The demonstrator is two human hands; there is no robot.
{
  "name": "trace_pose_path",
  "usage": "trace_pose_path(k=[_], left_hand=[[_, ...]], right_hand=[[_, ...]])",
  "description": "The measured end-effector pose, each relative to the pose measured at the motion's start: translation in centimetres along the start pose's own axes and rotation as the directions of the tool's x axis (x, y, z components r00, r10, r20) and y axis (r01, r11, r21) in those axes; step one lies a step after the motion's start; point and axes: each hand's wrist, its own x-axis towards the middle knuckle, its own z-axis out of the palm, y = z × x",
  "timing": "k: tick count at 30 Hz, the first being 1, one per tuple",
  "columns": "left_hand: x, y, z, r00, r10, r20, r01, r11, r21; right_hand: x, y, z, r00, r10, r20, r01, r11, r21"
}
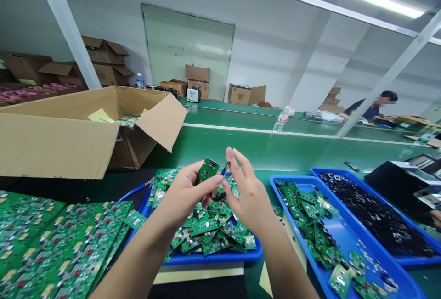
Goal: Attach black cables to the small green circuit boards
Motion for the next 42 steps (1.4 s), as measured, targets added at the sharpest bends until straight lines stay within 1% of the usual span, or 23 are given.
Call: trace_pose_path(k=[2,4,6,8,10,12,14,15,17,20,23,26,28,31,34,35,36,37,39,40,42], left_hand=[[-0.1,0.1,-0.2,1.000,-0.001,0.017,0.001,1.000,-0.007],[-0.3,0.1,-0.3,0.999,-0.003,0.049,0.004,1.000,-0.012],[-0.5,0.2,-0.4,0.996,-0.002,0.089,0.003,1.000,-0.017],[-0.6,0.3,-0.3,0.994,-0.001,0.111,0.005,1.000,-0.029],[-0.7,0.4,-0.1,0.995,0.005,0.096,-0.001,0.999,-0.048],[-0.5,0.4,0.2,0.996,0.018,0.083,-0.012,0.998,-0.062],[-0.3,0.4,0.4,0.996,0.031,0.089,-0.025,0.998,-0.063],[-0.3,0.4,0.5,0.995,0.033,0.095,-0.028,0.998,-0.059],[-0.2,0.3,0.7,0.994,0.033,0.107,-0.027,0.998,-0.050],[-0.3,0.0,0.8,0.989,0.047,0.137,-0.041,0.998,-0.045],[-0.4,-0.2,0.8,0.983,0.058,0.174,-0.052,0.998,-0.041],[-0.4,-0.3,0.9,0.979,0.027,0.202,-0.020,0.999,-0.038],[-0.4,-0.3,1.0,0.978,0.013,0.210,-0.005,0.999,-0.038],[-0.3,-0.3,1.0,0.979,0.007,0.206,0.001,0.999,-0.040],[-0.2,-0.4,0.8,0.992,0.000,0.128,0.008,0.998,-0.066],[-0.2,-0.4,0.7,0.995,0.002,0.096,0.005,0.997,-0.079],[-0.1,-0.3,0.6,0.997,0.006,0.072,0.001,0.996,-0.089],[-0.1,-0.3,0.6,0.998,0.010,0.064,-0.004,0.996,-0.090],[-0.1,-0.3,0.5,0.996,0.021,0.091,-0.015,0.998,-0.059],[-0.1,-0.3,0.6,0.993,0.029,0.112,-0.026,0.999,-0.028],[-0.1,-0.3,0.7,0.989,0.049,0.139,-0.056,0.997,0.047]], right_hand=[[-0.2,-0.2,0.7,0.999,0.029,0.029,-0.030,0.999,0.020],[-0.2,-0.1,1.1,0.996,0.088,0.022,-0.090,0.992,0.092],[-0.1,0.1,1.0,0.983,0.182,-0.014,-0.176,0.965,0.196],[0.0,0.4,0.4,0.966,0.252,-0.049,-0.225,0.922,0.314],[0.0,0.3,-0.4,0.968,0.246,-0.052,-0.195,0.866,0.459],[-0.1,0.0,-1.0,0.974,0.223,-0.050,-0.147,0.782,0.606],[-0.3,-0.6,-1.2,0.970,0.234,-0.072,-0.122,0.714,0.690],[-0.3,-0.8,-1.2,0.964,0.251,-0.086,-0.119,0.698,0.706],[-0.3,-1.1,-1.1,0.954,0.275,-0.117,-0.114,0.696,0.709],[-0.2,-1.1,-0.8,0.942,0.292,-0.169,-0.098,0.717,0.691],[0.1,-0.8,-0.9,0.915,0.336,-0.221,-0.104,0.727,0.678],[0.4,-0.7,-0.9,0.888,0.387,-0.247,-0.113,0.706,0.699],[0.5,-0.7,-0.7,0.883,0.393,-0.255,-0.100,0.691,0.716],[0.5,-0.8,-0.2,0.874,0.385,-0.297,-0.068,0.701,0.710],[0.3,-0.6,-0.3,0.845,0.370,-0.387,-0.012,0.735,0.677],[0.2,-0.5,-0.5,0.851,0.341,-0.401,0.004,0.757,0.653],[0.1,-0.4,-0.8,0.873,0.291,-0.392,0.015,0.786,0.618],[0.0,-0.3,-1.2,0.906,0.228,-0.358,0.021,0.818,0.575],[-0.1,-0.2,-2.0,0.965,0.097,-0.244,0.033,0.878,0.478],[-0.2,-0.2,-2.4,0.981,0.043,-0.191,0.044,0.901,0.431],[-0.1,-0.3,-2.7,0.991,-0.038,-0.128,0.080,0.936,0.343]])
